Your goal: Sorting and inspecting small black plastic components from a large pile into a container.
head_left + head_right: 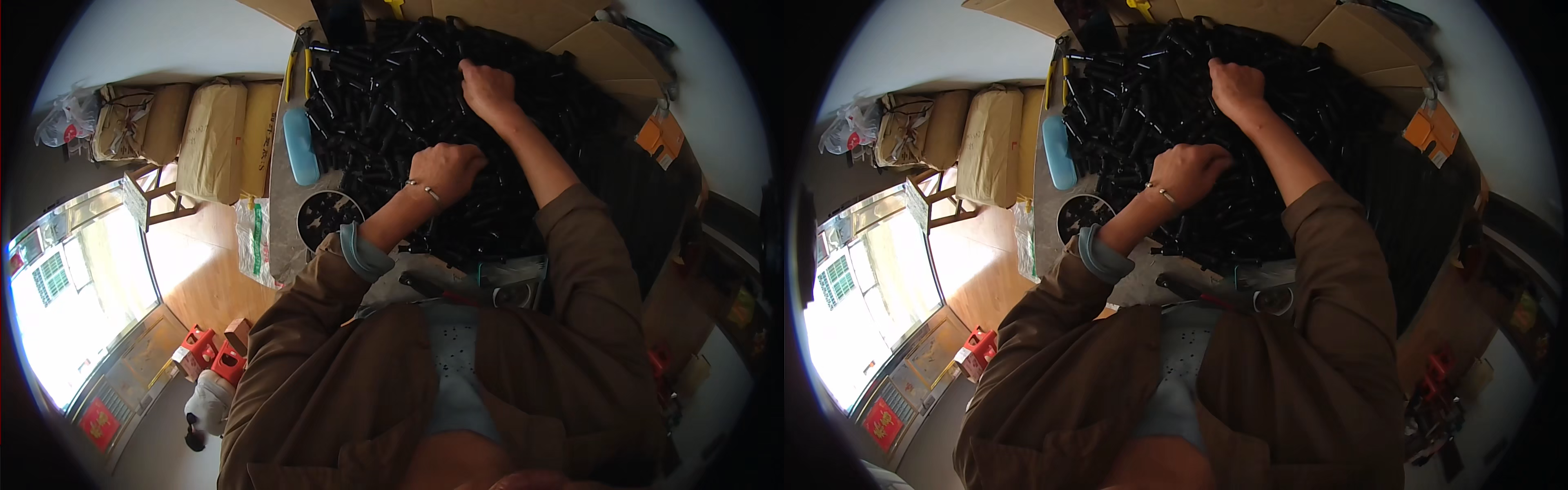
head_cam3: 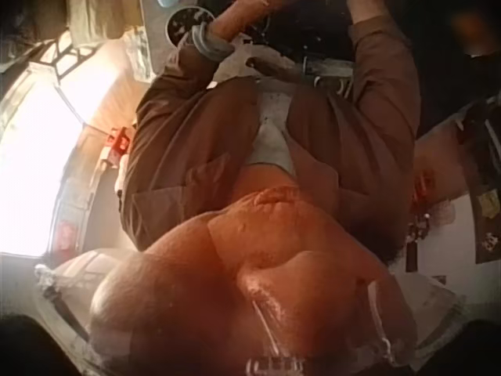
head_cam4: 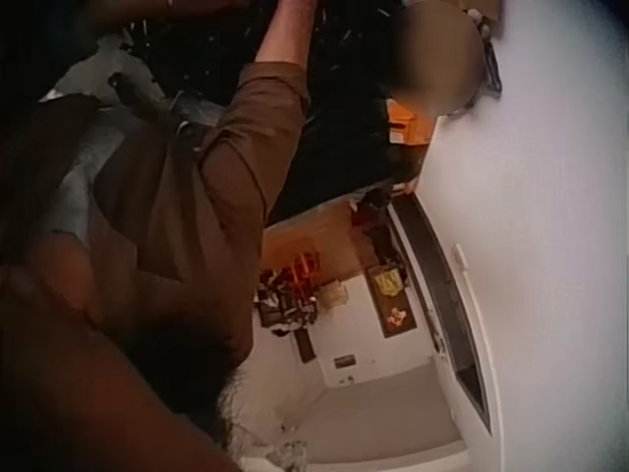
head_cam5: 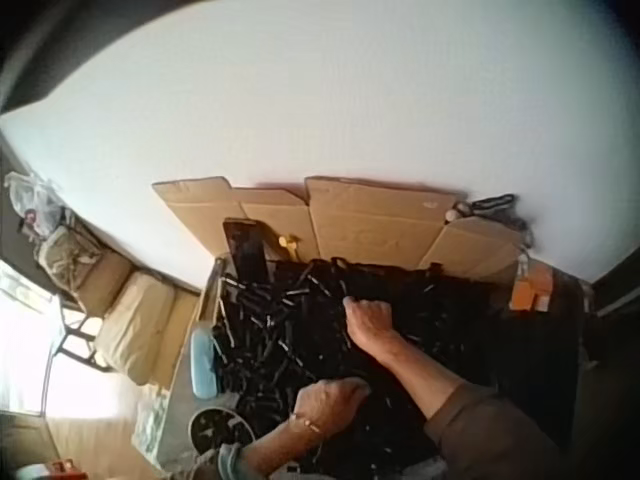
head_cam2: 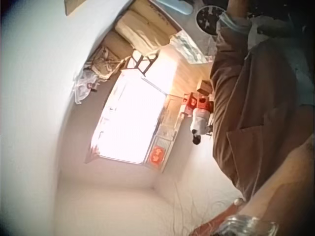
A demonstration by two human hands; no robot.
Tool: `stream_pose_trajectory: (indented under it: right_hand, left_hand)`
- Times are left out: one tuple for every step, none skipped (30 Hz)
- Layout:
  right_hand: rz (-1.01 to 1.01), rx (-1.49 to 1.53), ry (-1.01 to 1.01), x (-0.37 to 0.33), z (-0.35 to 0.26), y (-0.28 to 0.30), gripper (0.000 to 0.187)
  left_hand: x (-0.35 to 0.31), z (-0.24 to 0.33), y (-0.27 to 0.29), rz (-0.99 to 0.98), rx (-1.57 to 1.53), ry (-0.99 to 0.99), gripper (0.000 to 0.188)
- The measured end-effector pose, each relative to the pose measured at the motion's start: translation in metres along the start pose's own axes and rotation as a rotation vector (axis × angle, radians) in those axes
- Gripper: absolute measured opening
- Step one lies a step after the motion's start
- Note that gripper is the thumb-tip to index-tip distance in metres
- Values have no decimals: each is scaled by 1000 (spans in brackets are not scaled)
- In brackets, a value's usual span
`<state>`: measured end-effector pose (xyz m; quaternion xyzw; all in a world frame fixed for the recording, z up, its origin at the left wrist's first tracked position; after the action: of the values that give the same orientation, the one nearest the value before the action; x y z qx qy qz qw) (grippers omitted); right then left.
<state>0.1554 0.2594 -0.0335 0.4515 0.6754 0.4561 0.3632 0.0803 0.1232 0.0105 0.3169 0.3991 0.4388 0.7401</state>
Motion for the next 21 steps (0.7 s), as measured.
stream_pose_trajectory:
  right_hand:
    - [-1, -27, 29, 3, 0, 2, 13]
    - [-2, -55, 54, 4, 1, 3, 13]
    - [-77, -46, 14, 3, 6, -2, 15]
    - [-82, -48, 18, 0, 4, 3, 15]
    - [-24, 81, -16, -9, 0, 19, 18]
    - [34, 210, -52, -18, -4, 36, 23]
    - [-98, 442, -154, -26, -10, 45, 30]
    - [-106, 443, -147, -34, -17, 53, 30]
    - [-277, 647, -23, -41, -36, 49, 27]
    - [-440, 844, 89, -52, -49, 48, 25]
    - [-424, 904, 48, -55, -53, 47, 19]
    - [-425, 904, 48, -51, -48, 40, 19]
    - [-209, 692, 57, -39, -27, 43, 17]
    - [-4, 481, 74, -31, -15, 45, 15]
    - [-65, 457, 27, -27, -6, 31, 14]
    - [-68, 461, 28, -29, -6, 24, 14]
    - [-124, 294, 87, -31, -12, 15, 16]
    - [-178, 128, 147, -33, -17, 5, 18]
    - [-160, 98, 160, -34, -21, 0, 16]
    - [-165, 102, 161, -34, -23, -3, 16]
    - [-103, 21, 218, -35, -28, -2, 14]
  left_hand:
    - [-2, -2, 4, 132, -285, -27, 25]
    - [-5, -7, 9, 263, -570, -56, 33]
    - [-4, -12, 6, 259, -575, -55, 33]
    - [-2, -30, -8, 38, -1097, 200, 40]
    - [-6, -33, -26, -202, -1605, 468, 48]
    - [-3, -37, -22, -196, -1613, 473, 48]
    - [-3, -44, -22, -145, -1740, 575, 51]
    - [-2, -53, -23, -93, -1863, 680, 55]
    - [3, -63, -32, -113, -1941, 677, 53]
    - [6, -62, -31, -121, -1943, 677, 53]
    - [8, -60, -30, -148, -1930, 680, 53]
    - [8, -58, -27, -170, -1917, 683, 52]
    - [6, -51, -24, -192, -1853, 760, 46]
    - [3, -52, -27, -197, -1849, 761, 46]
    - [2, -49, -30, -278, -1943, 653, 42]
    - [0, -47, -31, -353, -2035, 544, 40]
    - [-6, -53, -34, -350, -2035, 550, 40]
    - [-12, -55, -33, -374, -2090, 493, 39]
    - [-19, -54, -31, -397, -2145, 435, 38]
    - [-25, -54, -32, -395, -2147, 443, 38]
    - [-33, -55, -34, -374, -2116, 510, 37]
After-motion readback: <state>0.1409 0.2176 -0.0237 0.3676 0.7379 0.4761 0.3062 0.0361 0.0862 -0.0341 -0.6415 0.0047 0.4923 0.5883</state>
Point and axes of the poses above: each hand's wrist, its own x-axis towards the middle knuckle, its own y-axis out of the back of the hand, z = x × y, the point moved 7 cm from there along x, towards the middle knuckle, and after that the axes turned 6 degrees about x, right-handed, at the moved point
